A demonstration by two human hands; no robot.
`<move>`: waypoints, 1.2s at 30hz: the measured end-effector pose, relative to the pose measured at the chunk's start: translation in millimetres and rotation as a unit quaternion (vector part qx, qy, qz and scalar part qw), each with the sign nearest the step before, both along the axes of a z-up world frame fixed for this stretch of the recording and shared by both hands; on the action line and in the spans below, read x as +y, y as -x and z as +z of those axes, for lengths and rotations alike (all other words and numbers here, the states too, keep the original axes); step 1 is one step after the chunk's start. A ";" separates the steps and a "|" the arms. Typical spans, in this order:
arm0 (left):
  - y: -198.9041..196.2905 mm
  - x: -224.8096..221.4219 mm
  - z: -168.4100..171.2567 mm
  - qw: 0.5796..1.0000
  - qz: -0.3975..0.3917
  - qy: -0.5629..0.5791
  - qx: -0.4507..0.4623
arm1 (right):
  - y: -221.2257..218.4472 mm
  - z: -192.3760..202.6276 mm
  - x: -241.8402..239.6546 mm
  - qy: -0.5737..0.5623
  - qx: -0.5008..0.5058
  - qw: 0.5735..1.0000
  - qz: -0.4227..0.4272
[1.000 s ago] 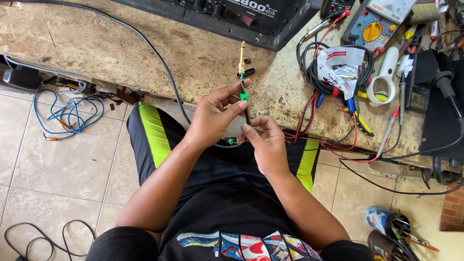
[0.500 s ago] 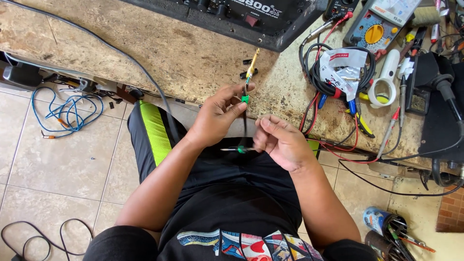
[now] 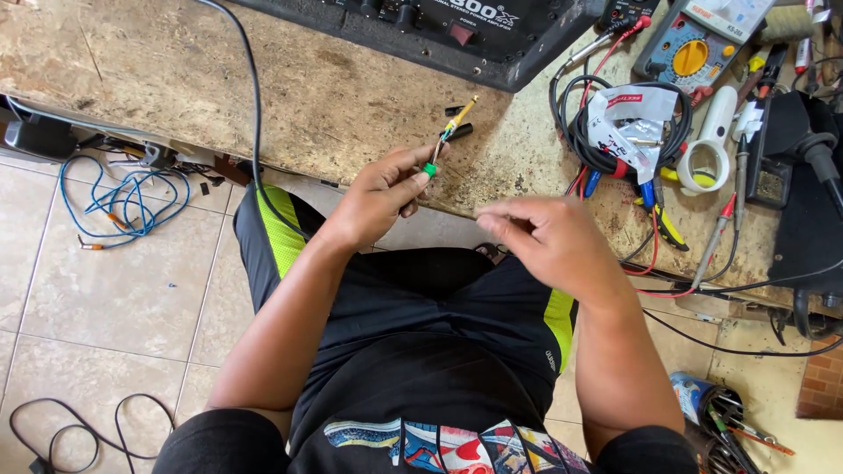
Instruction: Repairing and preparing an audio cable for testing by stripping wires and soldering them to a connector on an electronics workbench.
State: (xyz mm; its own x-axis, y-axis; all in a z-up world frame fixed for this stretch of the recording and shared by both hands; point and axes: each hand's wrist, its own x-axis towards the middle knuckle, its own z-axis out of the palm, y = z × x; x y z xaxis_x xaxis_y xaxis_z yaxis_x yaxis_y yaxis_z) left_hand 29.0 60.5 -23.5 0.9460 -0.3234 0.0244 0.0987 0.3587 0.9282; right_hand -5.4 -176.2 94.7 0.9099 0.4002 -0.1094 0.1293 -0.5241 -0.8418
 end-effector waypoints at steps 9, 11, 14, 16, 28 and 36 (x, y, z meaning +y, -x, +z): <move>-22.8 -17.8 16.4 0.960 0.102 -0.182 -0.186 | -44.2 -40.6 1.8 0.145 -0.332 0.931 -0.041; -21.3 -19.5 28.6 0.961 0.081 -0.172 -0.199 | -37.7 -49.9 10.4 0.036 -0.294 0.947 -0.124; -21.7 -23.6 33.0 0.953 0.062 -0.184 -0.234 | -38.1 -80.4 12.8 -0.239 -0.156 0.926 -0.248; -25.5 -25.9 35.0 0.942 0.066 -0.204 -0.256 | -42.8 -98.2 9.1 -0.395 -0.057 0.873 -0.280; -33.4 -38.6 43.7 0.937 0.067 -0.208 -0.271 | -47.7 -126.9 -3.2 -0.390 -0.142 0.875 -0.248; -34.2 -53.1 38.8 0.934 0.129 -0.179 -0.281 | -48.0 -128.9 -6.4 -0.445 -0.069 0.856 -0.253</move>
